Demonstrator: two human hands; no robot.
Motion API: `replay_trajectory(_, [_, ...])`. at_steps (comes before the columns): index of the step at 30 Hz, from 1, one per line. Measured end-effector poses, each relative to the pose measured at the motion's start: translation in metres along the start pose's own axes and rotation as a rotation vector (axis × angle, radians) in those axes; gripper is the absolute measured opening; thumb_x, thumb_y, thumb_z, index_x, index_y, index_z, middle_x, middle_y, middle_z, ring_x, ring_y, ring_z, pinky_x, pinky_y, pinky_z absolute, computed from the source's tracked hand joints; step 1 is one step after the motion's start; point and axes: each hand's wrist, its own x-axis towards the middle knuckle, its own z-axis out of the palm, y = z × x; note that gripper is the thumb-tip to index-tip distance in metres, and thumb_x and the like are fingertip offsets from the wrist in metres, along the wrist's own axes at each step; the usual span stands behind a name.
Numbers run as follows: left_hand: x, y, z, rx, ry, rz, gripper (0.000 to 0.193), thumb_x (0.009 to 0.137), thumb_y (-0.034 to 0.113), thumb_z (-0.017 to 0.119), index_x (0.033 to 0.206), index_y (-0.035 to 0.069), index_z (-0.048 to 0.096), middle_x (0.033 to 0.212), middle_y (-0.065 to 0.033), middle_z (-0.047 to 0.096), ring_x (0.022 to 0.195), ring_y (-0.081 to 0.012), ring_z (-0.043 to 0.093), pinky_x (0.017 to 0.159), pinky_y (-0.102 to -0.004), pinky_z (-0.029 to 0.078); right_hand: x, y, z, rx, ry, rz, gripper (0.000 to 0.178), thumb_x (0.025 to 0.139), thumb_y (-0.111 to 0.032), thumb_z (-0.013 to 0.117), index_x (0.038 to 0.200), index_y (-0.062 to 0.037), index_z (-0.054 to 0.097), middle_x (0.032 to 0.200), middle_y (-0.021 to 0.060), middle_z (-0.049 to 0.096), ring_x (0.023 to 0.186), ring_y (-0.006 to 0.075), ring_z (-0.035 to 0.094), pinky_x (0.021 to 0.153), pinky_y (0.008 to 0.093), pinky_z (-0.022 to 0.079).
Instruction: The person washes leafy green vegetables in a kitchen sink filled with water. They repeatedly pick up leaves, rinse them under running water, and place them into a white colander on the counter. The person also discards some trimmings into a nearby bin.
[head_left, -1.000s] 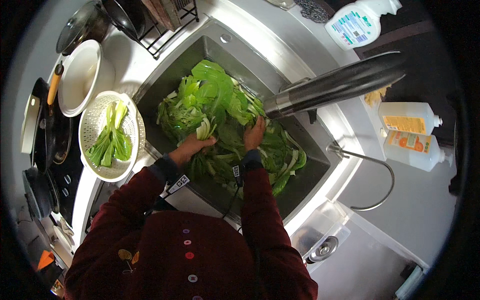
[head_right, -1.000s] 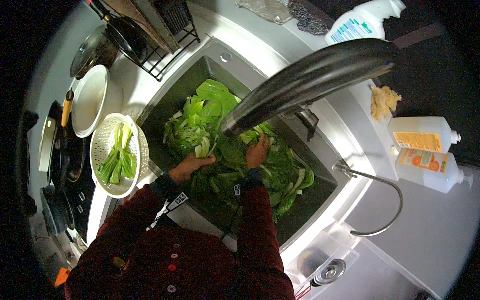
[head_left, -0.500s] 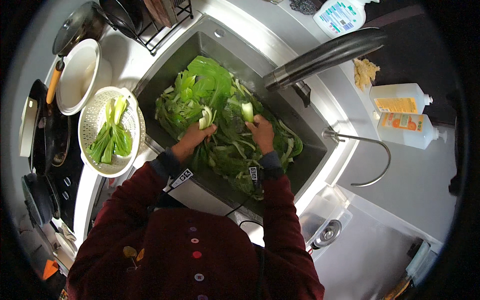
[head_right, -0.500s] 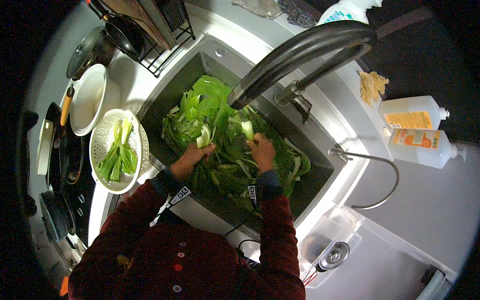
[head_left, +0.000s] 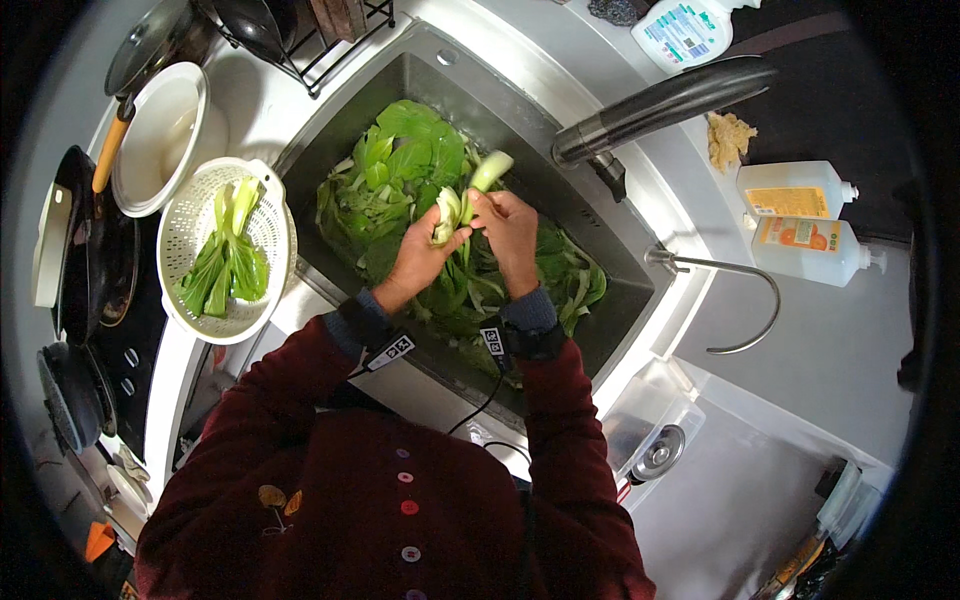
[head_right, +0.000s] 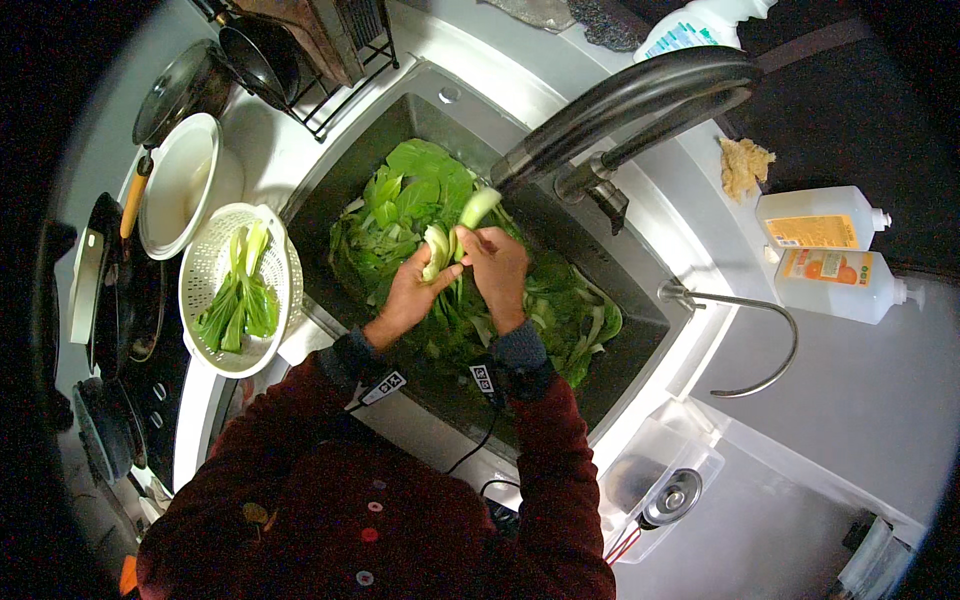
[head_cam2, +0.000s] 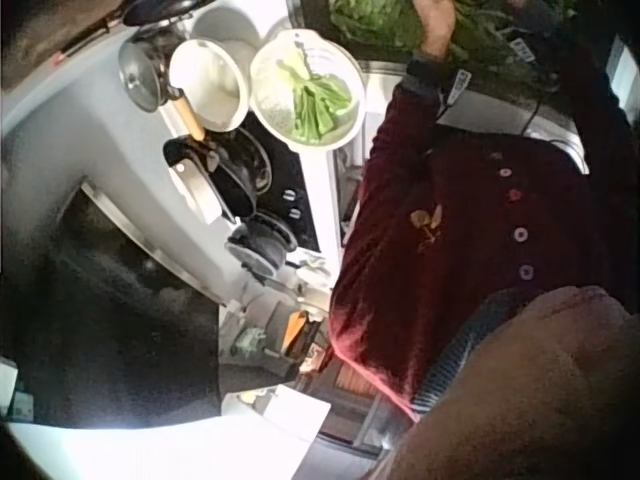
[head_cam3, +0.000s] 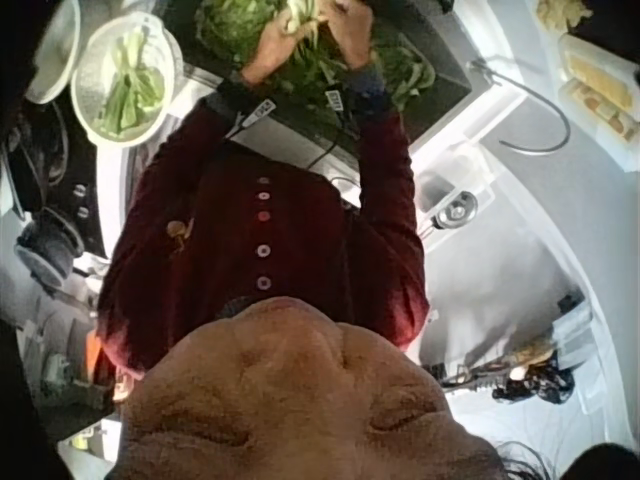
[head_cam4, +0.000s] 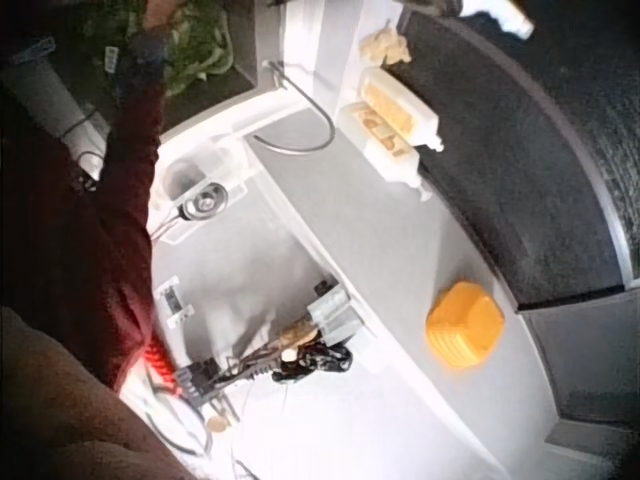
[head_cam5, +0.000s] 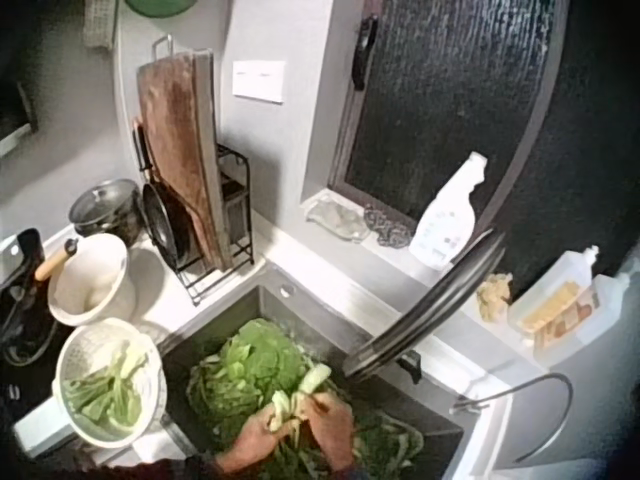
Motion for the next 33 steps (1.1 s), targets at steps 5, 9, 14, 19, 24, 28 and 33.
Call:
replay_trajectory(5, [0.006,-0.006,-0.012,-0.124,-0.036,-0.162,0.028,0.082,0.016,0.062,0.104,0.001,0.055,0.087,-0.0020,0.062,0.080,-0.0094,0.054,0.074,-0.0246,0.042,-0.004,0.008,0.008,0.040,-0.047,-0.041,0.027,0.083,-0.024,0.058,0.083,0.0028,0.062,0.063,0.0055,0.060,0.056,0.0100,0.054,0.054,0.0243,0.042])
replay_trajectory(9, [0.010,-0.004,-0.032,-0.323,-0.172,-0.360,0.025,0.084,0.014,0.058,0.104,-0.001,0.055,0.089,-0.0038,0.064,0.080,-0.0104,0.056,0.076,-0.0251,0.042,0.003,0.018,-0.010,-0.041,0.076,-0.133,0.036,0.080,-0.025,0.063,0.105,-0.0001,0.056,0.091,0.0106,0.062,0.072,0.0147,0.058,0.062,0.0272,0.046])
replay_trajectory(14, [0.008,-0.004,-0.039,-0.332,-0.367,-0.375,0.025,0.082,0.012,0.059,0.104,0.001,0.055,0.090,-0.0038,0.061,0.078,-0.0131,0.059,0.073,-0.0270,0.044,0.005,0.032,-0.005,0.234,-0.160,0.038,0.045,0.080,-0.018,0.062,0.119,-0.0026,0.046,0.095,0.0074,0.060,0.073,0.0126,0.056,0.058,0.0250,0.046])
replay_trajectory(19, [0.002,-0.011,-0.038,-0.276,-0.395,-0.441,0.022,0.083,0.012,0.057,0.102,0.003,0.056,0.091,-0.0034,0.061,0.077,-0.0117,0.057,0.071,-0.0252,0.044,0.010,0.044,0.008,0.161,-0.108,-0.032,0.027,0.083,-0.014,0.058,0.107,-0.0023,0.053,0.085,0.0057,0.061,0.062,0.0083,0.055,0.051,0.0233,0.045])
replay_trajectory(24, [0.007,-0.017,-0.043,-0.113,-0.387,-0.500,0.019,0.081,0.013,0.057,0.097,0.003,0.059,0.089,-0.0028,0.062,0.077,-0.0121,0.057,0.072,-0.0264,0.044,0.012,0.080,0.013,-0.149,-0.058,-0.131,0.019,0.086,-0.015,0.052,0.099,-0.0021,0.056,0.072,0.0110,0.062,0.060,0.0160,0.060,0.050,0.0297,0.047])
replay_trajectory(28, [0.020,-0.044,-0.042,0.038,-0.407,-0.720,0.020,0.081,0.016,0.057,0.096,0.003,0.060,0.088,-0.0039,0.062,0.078,-0.0138,0.057,0.075,-0.0283,0.043,0.029,0.138,0.010,-0.468,-0.109,-0.245,0.025,0.090,-0.020,0.046,0.098,0.0000,0.058,0.058,0.0060,0.057,0.050,0.0127,0.053,0.049,0.0285,0.043])
replay_trajectory(33, [0.031,-0.122,-0.044,0.199,-0.446,-0.348,0.023,0.080,0.018,0.058,0.095,0.001,0.060,0.087,-0.0076,0.063,0.076,-0.0167,0.057,0.073,-0.0313,0.044,0.028,0.209,0.002,-0.239,0.110,0.020,0.026,0.089,-0.012,0.045,0.114,-0.0045,0.048,0.094,0.0137,0.055,0.080,0.0255,0.055,0.062,0.0387,0.047])
